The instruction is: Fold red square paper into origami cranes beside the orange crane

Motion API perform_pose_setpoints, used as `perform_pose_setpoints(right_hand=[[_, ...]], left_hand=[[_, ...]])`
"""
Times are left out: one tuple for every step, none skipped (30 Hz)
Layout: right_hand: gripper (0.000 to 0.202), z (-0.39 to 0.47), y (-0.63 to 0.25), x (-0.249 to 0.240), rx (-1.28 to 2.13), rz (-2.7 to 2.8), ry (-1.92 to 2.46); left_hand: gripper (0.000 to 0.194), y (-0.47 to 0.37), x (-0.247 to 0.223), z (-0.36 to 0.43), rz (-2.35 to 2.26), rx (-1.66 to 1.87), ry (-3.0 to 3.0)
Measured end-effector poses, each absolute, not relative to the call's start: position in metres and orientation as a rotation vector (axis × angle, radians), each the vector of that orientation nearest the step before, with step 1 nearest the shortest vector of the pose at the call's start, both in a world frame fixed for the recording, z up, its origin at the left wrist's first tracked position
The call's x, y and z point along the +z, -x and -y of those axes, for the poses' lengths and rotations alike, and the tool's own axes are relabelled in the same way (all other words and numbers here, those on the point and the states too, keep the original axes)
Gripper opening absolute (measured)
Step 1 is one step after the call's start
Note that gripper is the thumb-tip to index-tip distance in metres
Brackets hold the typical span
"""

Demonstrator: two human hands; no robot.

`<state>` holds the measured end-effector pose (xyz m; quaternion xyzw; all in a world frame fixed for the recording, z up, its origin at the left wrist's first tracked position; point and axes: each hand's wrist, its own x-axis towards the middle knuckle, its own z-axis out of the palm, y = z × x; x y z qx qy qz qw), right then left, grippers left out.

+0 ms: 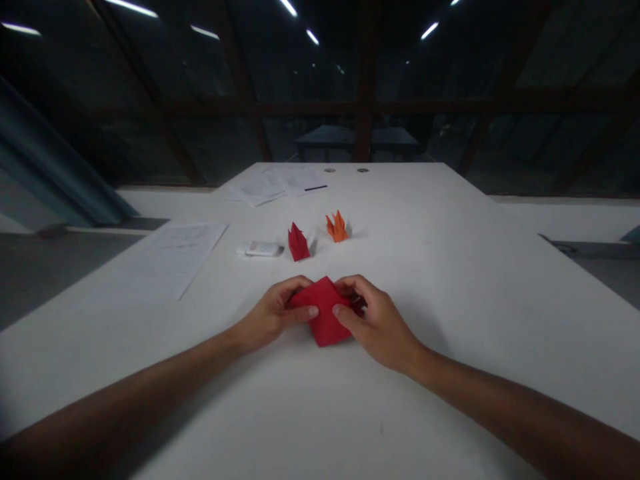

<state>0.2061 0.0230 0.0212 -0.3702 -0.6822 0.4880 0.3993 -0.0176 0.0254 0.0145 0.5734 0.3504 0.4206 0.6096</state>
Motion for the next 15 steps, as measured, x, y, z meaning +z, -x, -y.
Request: perform_pose_setpoints(right_hand=[[0.032, -0.019, -0.207, 0.024, 1.095, 1.756, 0.966], [0.038, -0.016, -0.207, 0.026, 0.975, 1.784, 0.979], [0.042, -0.013, -0.208, 0.028, 0.878, 1.815, 0.973], [0.043, -0.011, -0.209, 0.029, 0.79, 1.843, 0.955], [0.042, -0.009, -0.209, 0.03, 0.717, 1.876, 0.93], [0.04, -0.008, -0.21, 0.03, 0.65, 1.91, 0.901], [0.039, -0.008, -0.21, 0.03, 0.584, 1.942, 0.87], [0.037, -0.008, -0.211, 0.03, 0.522, 1.969, 0.831], [0.036, -0.009, -0.211, 0.03, 0.465, 1.99, 0.785], [0.036, -0.01, -0.211, 0.028, 0.412, 2.005, 0.73], [0.035, -0.012, -0.211, 0.027, 0.366, 2.019, 0.673], [0.034, -0.014, -0.212, 0.025, 0.326, 2.035, 0.62], [0.032, -0.016, -0.212, 0.023, 0.29, 2.058, 0.575], [0.031, -0.017, -0.213, 0.021, 0.255, 2.087, 0.541], [0.031, -0.019, -0.214, 0.019, 0.217, 2.122, 0.516]], left_hand=[[0.029, 0.016, 0.012, -0.024, -0.805, 1.004, -1.321], [0.027, 0.014, 0.01, -0.023, -0.799, 1.036, -1.33], [0.026, 0.013, 0.008, -0.022, -0.791, 1.068, -1.346], [0.025, 0.012, 0.007, -0.021, -0.78, 1.098, -1.367], [0.024, 0.011, 0.006, -0.021, -0.763, 1.122, -1.388], [0.023, 0.011, 0.006, -0.02, -0.743, 1.141, -1.405], [0.023, 0.01, 0.007, -0.019, -0.723, 1.153, -1.421], [0.023, 0.01, 0.007, -0.019, -0.708, 1.157, -1.437], [0.023, 0.01, 0.008, -0.018, -0.702, 1.158, -1.458], [0.022, 0.011, 0.008, -0.018, -0.712, 1.159, -1.492], [0.02, 0.012, 0.009, -0.017, -0.746, 1.158, -1.551], [0.019, 0.013, 0.01, -0.016, -0.803, 1.154, -1.641], [0.017, 0.015, 0.01, -0.016, -0.873, 1.149, -1.756], [0.016, 0.017, 0.011, -0.015, -0.944, 1.144, -1.884], [0.017, 0.018, 0.012, -0.014, -1.003, 1.147, -2.011]])
